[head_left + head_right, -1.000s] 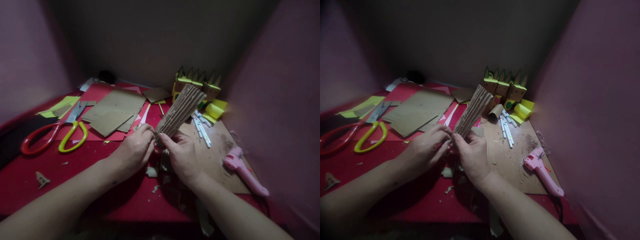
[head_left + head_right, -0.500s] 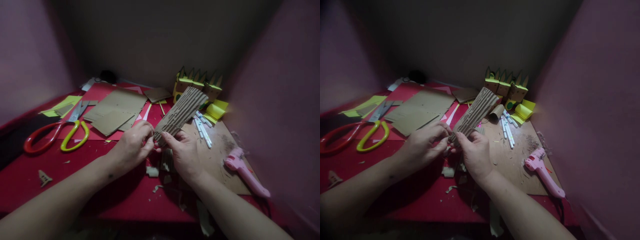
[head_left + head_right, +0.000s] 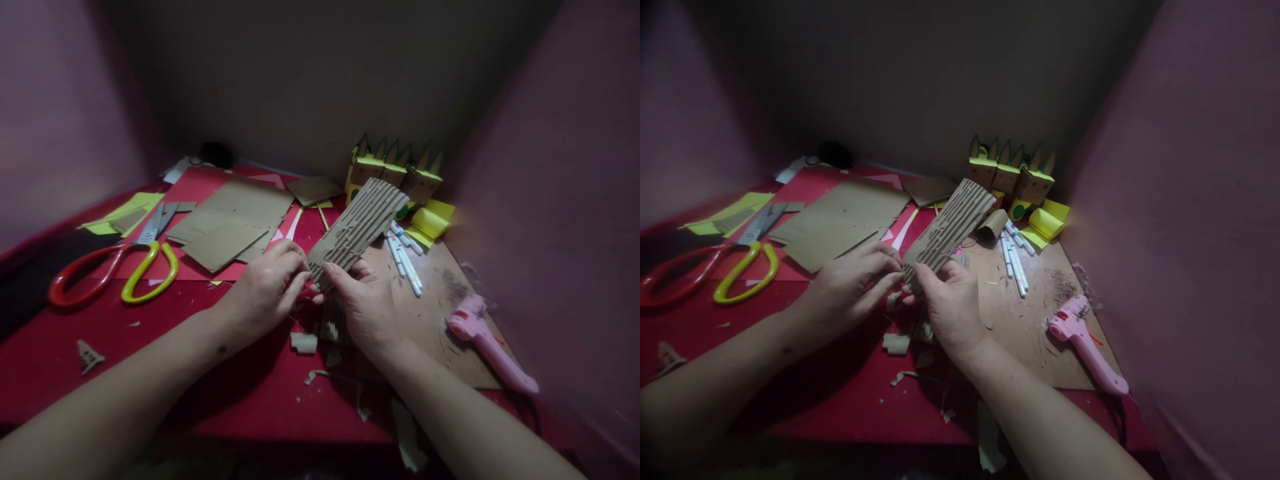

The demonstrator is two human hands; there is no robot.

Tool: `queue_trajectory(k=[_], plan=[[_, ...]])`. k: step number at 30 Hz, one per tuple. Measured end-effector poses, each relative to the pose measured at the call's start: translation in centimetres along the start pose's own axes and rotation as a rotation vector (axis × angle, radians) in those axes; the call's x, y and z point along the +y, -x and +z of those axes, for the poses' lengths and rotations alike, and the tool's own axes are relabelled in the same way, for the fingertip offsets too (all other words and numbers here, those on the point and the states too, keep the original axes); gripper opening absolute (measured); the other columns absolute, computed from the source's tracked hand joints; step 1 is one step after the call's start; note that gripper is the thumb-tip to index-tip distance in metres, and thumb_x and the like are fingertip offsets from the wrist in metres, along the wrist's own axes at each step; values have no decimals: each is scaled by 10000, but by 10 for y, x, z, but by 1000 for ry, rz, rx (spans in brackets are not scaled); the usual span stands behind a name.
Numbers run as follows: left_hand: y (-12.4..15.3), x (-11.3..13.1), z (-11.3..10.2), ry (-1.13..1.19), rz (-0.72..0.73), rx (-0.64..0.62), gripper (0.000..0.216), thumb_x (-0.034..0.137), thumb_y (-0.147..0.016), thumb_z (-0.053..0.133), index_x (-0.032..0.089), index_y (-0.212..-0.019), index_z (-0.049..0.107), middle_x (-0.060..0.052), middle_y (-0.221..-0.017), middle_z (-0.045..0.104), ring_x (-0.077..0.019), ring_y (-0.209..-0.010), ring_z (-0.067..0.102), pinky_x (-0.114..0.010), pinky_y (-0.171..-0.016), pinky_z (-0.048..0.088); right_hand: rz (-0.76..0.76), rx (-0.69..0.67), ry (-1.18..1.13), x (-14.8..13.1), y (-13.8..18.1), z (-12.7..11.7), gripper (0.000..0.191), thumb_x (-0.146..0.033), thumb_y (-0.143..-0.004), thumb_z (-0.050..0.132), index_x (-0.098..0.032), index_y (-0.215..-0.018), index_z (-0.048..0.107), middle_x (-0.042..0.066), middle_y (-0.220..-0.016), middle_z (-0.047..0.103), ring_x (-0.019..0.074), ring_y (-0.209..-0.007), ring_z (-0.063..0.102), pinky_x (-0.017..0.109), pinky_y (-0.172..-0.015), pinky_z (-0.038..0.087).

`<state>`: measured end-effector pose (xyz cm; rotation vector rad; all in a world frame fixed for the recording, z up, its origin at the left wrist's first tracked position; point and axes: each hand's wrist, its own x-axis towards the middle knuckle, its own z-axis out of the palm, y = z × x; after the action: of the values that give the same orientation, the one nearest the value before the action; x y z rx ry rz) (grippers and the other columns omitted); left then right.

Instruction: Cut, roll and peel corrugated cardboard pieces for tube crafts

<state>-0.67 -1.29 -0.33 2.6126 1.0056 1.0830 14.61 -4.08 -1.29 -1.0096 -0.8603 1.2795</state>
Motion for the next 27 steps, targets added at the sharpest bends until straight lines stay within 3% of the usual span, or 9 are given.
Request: queue_trajectory(k=[5,9,13,19,22,27], plan=[[4,-5,6,-81,88,77,157,121,-907,434,172,-779,508,-73,-910,584,-158,-805,599,-264,-695,494,-22,-70,76,-2,2,2,48,-209,-682,718,-167,-695,698,-13,-629,664,115,-560,603,243,-552,532],[3,-6,4,-89,84,63,170,118,-896,425,184,-756,492,-62,-869,606,-155,-783,600,-263,-688,489,-32,-93,160,-3,2,1,179,-168,-698,648,-170,-521,626,-24,-518,591,99,-488,531,225,-489,448],[1,-5,-1,49,-147,-25,111,191,-860,480,189,-767,542,-36,-776,645,-143,-653,600,-264,-597,484,-41,-84,157,-1,1,-1,146,-139,-679,614,-172,-537,615,-38,-498,568,97,-463,504,224,-466,417],[-4,-6,-11,699,-603,-163,86,243,-800,577,187,-754,531,-17,-639,692,-151,-505,652,-276,-503,551,-45,-105,165,-1,-1,-3,100,-110,-662,576,-163,-593,625,-38,-526,577,87,-450,481,216,-448,395],[-9,-6,-18,834,-669,-205,132,218,-780,614,183,-697,518,-28,-601,699,-142,-445,637,-259,-460,544,-26,-79,192,1,-4,-4,89,-111,-634,570,-167,-580,613,-38,-477,566,93,-409,467,212,-401,350],[-15,-3,-25,863,-742,-205,148,222,-758,653,173,-664,550,-43,-581,703,-146,-412,617,-268,-435,533,-40,-94,159,3,-6,-5,89,-118,-611,565,-170,-642,630,-38,-501,581,97,-415,465,217,-398,334]])
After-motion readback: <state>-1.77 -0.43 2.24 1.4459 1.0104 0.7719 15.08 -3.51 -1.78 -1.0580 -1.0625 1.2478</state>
